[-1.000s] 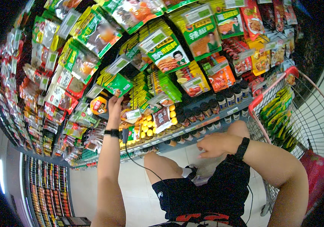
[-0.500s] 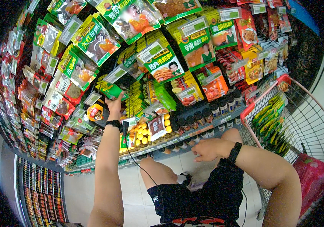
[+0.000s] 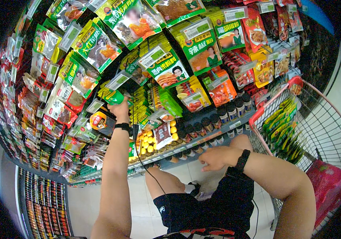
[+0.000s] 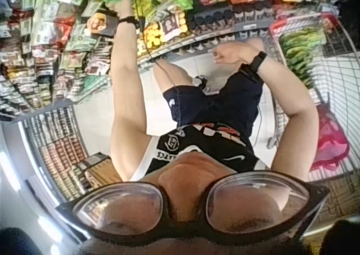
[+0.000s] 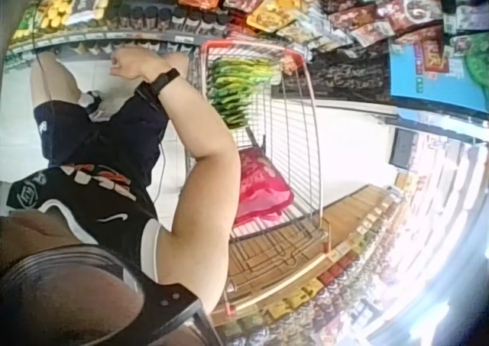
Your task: Selecting packets of seasoning from the supermarket shelf and placing them into a shopping cart.
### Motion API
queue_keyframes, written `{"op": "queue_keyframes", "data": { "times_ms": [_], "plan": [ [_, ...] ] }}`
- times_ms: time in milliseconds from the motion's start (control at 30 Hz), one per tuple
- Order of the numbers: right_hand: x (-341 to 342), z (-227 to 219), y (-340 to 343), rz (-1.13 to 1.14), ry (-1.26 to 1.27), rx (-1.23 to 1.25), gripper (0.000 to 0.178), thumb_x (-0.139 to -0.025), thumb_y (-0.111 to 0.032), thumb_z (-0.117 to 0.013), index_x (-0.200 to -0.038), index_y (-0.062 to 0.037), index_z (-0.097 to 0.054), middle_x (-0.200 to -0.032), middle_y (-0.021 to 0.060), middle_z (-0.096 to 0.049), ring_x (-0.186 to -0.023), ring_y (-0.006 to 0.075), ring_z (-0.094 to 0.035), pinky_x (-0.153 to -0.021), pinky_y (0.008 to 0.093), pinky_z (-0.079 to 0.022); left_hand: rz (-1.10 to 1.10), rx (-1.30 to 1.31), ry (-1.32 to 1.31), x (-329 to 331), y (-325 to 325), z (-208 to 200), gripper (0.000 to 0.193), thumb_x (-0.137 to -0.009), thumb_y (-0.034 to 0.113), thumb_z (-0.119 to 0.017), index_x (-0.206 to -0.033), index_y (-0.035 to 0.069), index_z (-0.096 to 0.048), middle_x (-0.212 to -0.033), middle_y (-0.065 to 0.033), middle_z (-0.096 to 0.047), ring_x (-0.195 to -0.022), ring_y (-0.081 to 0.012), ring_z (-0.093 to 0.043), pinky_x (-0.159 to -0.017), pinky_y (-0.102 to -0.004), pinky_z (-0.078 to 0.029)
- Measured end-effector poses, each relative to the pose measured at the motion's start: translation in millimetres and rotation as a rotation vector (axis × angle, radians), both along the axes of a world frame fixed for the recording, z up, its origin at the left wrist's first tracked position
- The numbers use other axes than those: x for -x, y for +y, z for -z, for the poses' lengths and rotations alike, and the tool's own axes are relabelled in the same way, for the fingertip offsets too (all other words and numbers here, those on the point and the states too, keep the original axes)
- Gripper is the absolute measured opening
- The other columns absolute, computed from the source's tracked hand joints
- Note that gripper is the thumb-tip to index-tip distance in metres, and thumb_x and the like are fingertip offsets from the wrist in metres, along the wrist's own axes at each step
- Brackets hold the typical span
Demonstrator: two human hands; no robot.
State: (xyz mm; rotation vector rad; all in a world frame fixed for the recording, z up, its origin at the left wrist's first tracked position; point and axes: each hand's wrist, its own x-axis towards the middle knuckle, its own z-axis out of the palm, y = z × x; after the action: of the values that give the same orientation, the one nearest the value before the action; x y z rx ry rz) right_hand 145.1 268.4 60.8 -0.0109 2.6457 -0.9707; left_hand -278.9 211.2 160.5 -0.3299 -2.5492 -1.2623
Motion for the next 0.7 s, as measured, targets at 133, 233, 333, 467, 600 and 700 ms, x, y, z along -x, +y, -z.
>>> {"op": "queue_keyframes", "data": {
  "times_ms": [133,233,333,467,600,700],
  "plan": [
    [3,0,1,-0.018,0.005,0.006,0.045,-0.086,-0.045,-0.060,-0.110,-0.0072,-0.061,-0.108,0.0169,-0.065,-0.103,0.0367,-0.060,-0.084,0.0467,-0.049,-0.024,-0.255,0.091,-40,-13,8,0.094,-0.070,0.030,-0.081,-0.138,0.003,-0.021,-0.131,-0.0210,-0.029,-0.116,-0.0339,-0.041,-0.096,-0.0496,-0.037],
    [2,2,1,-0.042,0.003,0.032,0.046,-0.085,-0.045,-0.060,-0.110,-0.0071,-0.061,-0.109,0.0175,-0.064,-0.103,0.0367,-0.060,-0.084,0.0468,-0.049,0.026,-0.397,0.127,-63,-30,16,0.076,-0.076,0.025,-0.076,-0.131,0.004,-0.028,-0.126,-0.0185,-0.031,-0.104,-0.0284,-0.047,-0.087,-0.0413,-0.042],
    [0,5,0,-0.034,0.043,0.022,0.046,-0.085,-0.045,-0.061,-0.110,-0.0055,-0.061,-0.105,0.0186,-0.065,-0.101,0.0371,-0.061,-0.083,0.0468,-0.049,0.220,-0.662,0.035,-75,-52,18,0.058,-0.081,0.020,-0.070,-0.124,0.007,-0.032,-0.118,-0.0150,-0.037,-0.096,-0.0221,-0.049,-0.077,-0.0337,-0.043],
    [0,6,2,-0.022,0.031,0.027,0.047,-0.085,-0.045,-0.061,-0.109,-0.0044,-0.060,-0.101,0.0191,-0.065,-0.098,0.0380,-0.061,-0.082,0.0468,-0.049,0.459,-0.854,-0.100,-86,-74,28,0.045,-0.086,0.017,-0.053,-0.126,0.009,-0.035,-0.112,-0.0088,-0.045,-0.098,-0.0182,-0.047,-0.076,-0.0331,-0.042],
    [0,5,2,-0.043,-0.015,-0.049,0.046,-0.088,-0.046,-0.057,-0.111,-0.0063,-0.059,-0.097,0.0122,-0.067,-0.095,0.0339,-0.062,-0.079,0.0447,-0.049,0.662,-1.122,-0.420,-84,-81,34,0.045,-0.084,0.028,-0.049,-0.126,0.010,-0.047,-0.119,-0.0057,-0.055,-0.109,-0.0244,-0.053,-0.094,-0.0437,-0.042],
    [-2,7,2,-0.046,-0.040,-0.087,0.047,-0.088,-0.046,-0.057,-0.113,-0.0060,-0.058,-0.099,0.0135,-0.067,-0.097,0.0347,-0.061,-0.080,0.0451,-0.049,0.894,-1.151,-0.700,-74,-85,26,0.055,-0.082,0.034,-0.050,-0.130,0.007,-0.047,-0.127,-0.0092,-0.054,-0.117,-0.0293,-0.051,-0.101,-0.0515,-0.037]
  ]
}}
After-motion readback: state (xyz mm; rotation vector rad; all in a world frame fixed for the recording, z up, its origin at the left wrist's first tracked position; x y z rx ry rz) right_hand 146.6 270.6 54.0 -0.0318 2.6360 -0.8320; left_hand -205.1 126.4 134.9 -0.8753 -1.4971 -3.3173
